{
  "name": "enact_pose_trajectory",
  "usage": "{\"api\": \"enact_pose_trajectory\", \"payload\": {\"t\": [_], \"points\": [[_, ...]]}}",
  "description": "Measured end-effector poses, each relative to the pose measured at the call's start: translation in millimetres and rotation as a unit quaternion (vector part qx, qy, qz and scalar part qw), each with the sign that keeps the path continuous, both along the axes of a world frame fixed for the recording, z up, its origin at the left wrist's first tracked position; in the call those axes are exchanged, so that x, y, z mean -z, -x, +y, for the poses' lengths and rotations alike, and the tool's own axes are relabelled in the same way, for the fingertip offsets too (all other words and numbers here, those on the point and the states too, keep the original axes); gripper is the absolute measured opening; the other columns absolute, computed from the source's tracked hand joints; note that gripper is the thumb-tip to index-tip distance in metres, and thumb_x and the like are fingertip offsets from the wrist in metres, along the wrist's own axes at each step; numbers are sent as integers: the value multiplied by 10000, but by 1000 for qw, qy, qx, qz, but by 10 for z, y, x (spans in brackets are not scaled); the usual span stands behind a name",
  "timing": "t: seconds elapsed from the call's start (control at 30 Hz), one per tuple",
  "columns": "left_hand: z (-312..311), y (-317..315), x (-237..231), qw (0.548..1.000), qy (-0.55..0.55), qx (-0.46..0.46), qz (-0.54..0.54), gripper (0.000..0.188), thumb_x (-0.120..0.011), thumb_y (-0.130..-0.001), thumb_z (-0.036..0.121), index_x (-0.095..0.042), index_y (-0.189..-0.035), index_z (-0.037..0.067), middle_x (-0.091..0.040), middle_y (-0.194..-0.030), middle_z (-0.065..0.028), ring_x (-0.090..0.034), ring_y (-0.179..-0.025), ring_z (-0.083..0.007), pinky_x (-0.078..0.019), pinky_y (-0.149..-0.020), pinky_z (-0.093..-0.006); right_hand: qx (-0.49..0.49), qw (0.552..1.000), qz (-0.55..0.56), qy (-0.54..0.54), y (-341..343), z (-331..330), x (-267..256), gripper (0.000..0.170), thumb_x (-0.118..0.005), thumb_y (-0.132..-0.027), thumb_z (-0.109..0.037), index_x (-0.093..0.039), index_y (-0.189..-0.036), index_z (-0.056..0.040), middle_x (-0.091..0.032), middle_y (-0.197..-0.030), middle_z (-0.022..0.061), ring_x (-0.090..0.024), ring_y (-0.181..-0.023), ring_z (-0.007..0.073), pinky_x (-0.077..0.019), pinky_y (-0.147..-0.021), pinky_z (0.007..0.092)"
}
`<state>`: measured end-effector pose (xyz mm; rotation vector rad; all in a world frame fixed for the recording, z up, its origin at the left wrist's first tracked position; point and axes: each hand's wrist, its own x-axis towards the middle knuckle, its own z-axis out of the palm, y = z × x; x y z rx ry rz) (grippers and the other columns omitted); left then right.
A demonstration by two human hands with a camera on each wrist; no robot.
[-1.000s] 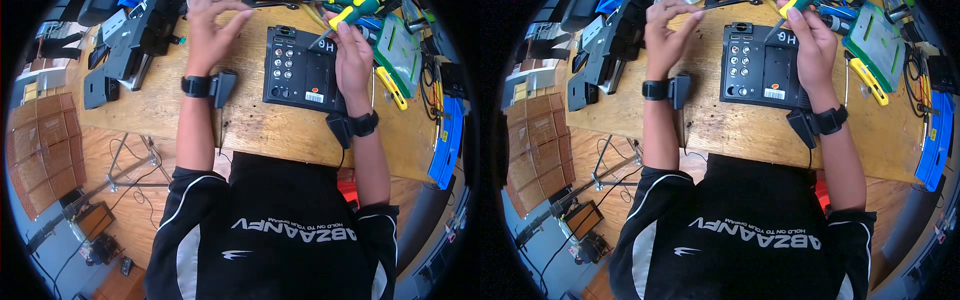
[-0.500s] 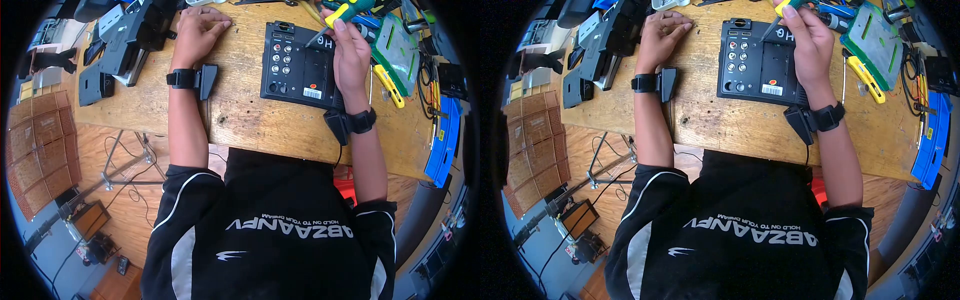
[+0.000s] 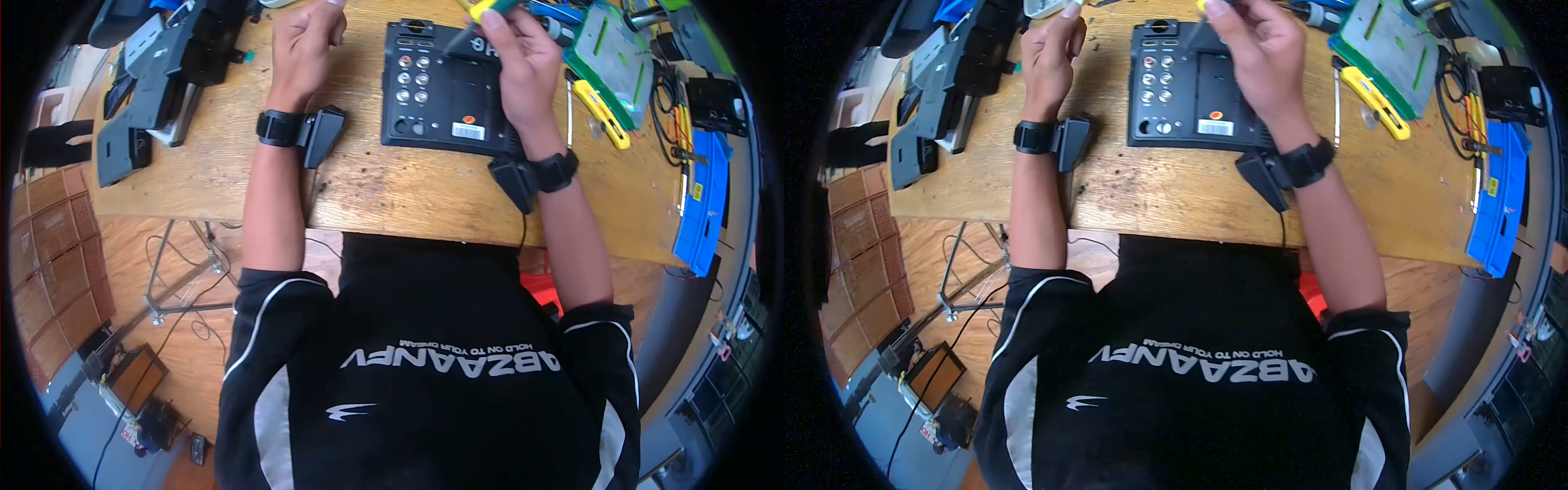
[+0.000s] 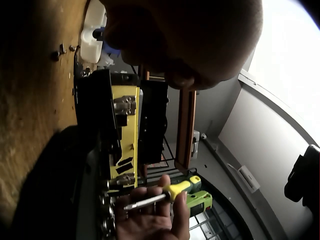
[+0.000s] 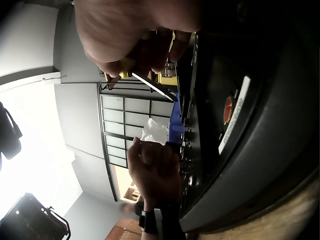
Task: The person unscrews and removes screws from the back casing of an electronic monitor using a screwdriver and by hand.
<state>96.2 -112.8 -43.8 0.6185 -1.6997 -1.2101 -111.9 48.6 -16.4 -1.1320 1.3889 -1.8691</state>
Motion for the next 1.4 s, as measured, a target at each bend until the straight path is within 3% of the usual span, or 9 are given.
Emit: {"api": "enact_pose_trajectory", "payload": {"t": [0.07, 0.13, 0.17, 0.2, 0.27, 1.0, 1.2, 1.27, 1.4], "points": [[149, 60, -42, 994, -72, 57, -57, 446, -563, -1041, 182, -520, -605, 101, -464, -590, 50, -370, -548, -40, -286, -516, -247, -23, 999, -8, 44, -119, 36, -65, 194, -717, -969, -118, -651, -1078, 28, -657, -967, 17, -602, -837, 79, -494, -739, 238], [306, 173, -166, 990, -119, 65, -32, 424, -623, -1016, 160, -530, -608, 95, -473, -596, 51, -387, -563, -34, -304, -519, -250, -34, 994, 100, 16, -127, 210, -51, 325, -613, -1027, -101, -623, -1284, 98, -697, -1235, 161, -673, -1088, 174, -515, -956, 300], [344, 189, -223, 991, -62, 102, -67, 414, -644, -1005, 151, -533, -611, 88, -472, -593, 56, -384, -566, -30, -307, -517, -250, -16, 995, 95, 25, -236, 293, -67, 270, -730, -955, -162, -714, -1160, 14, -743, -1049, 53, -675, -969, 113, -529, -868, 269], [374, 195, -257, 985, -5, 137, -105, 406, -665, -994, 142, -536, -614, 82, -470, -590, 60, -382, -568, -26, -310, -515, -251, -3, 995, 98, 11, -288, 375, -56, 253, -752, -929, -157, -721, -1128, -3, -748, -1024, 39, -672, -935, 99, -526, -850, 260], [381, 213, -263, 983, 11, 132, -126, 395, -699, -970, 133, -530, -618, 70, -455, -578, 68, -367, -566, -18, -307, -510, -248, 17, 986, 163, 19, -332, 473, 15, 258, -767, -904, -139, -721, -1122, -8, -748, -1028, 46, -673, -883, 102, -527, -822, 255], [378, 199, -324, 974, -4, 162, -161, 376, -748, -934, 168, -561, -627, 57, -445, -549, 71, -356, -536, -13, -290, -477, -249, -3, 984, 177, 7, -422, 604, 66, 272, -820, -857, -138, -736, -1079, -5, -752, -1011, 60, -694, -883, 113, -552, -796, 253], [379, 190, -293, 968, -69, 221, -95, 135, -769, -913, 119, -731, -814, 35, -612, -650, 56, -442, -582, -4, -337, -515, -207, -24, 958, 283, 30, -344, 561, 13, 281, -804, -857, -167, -753, -1090, -17, -712, -1076, 98, -681, -978, 182, -527, -866, 299], [352, 200, -188, 945, -47, 324, 16, 123, -780, -898, 88, -780, -1005, 27, -694, -768, 26, -510, -647, 0, -387, -554, -195, -66, 949, 306, 29, -305, 564, 10, 318, -676, -929, -199, -753, -1162, 3, -645, -1273, 136, -566, -1184, 224, -423, -1046, 388], [358, 59, -481, 891, -106, 423, -125, 187, -776, -893, 50, -775, -1077, 14, -718, -841, 3, -547, -685, -17, -436, -600, -212, -58, 950, 306, 19, -307, 568, 22, 370, -622, -943, -264, -750, -1174, -5, -610, -1339, 155, -547, -1234, 245, -388, -1088, 410]]}}
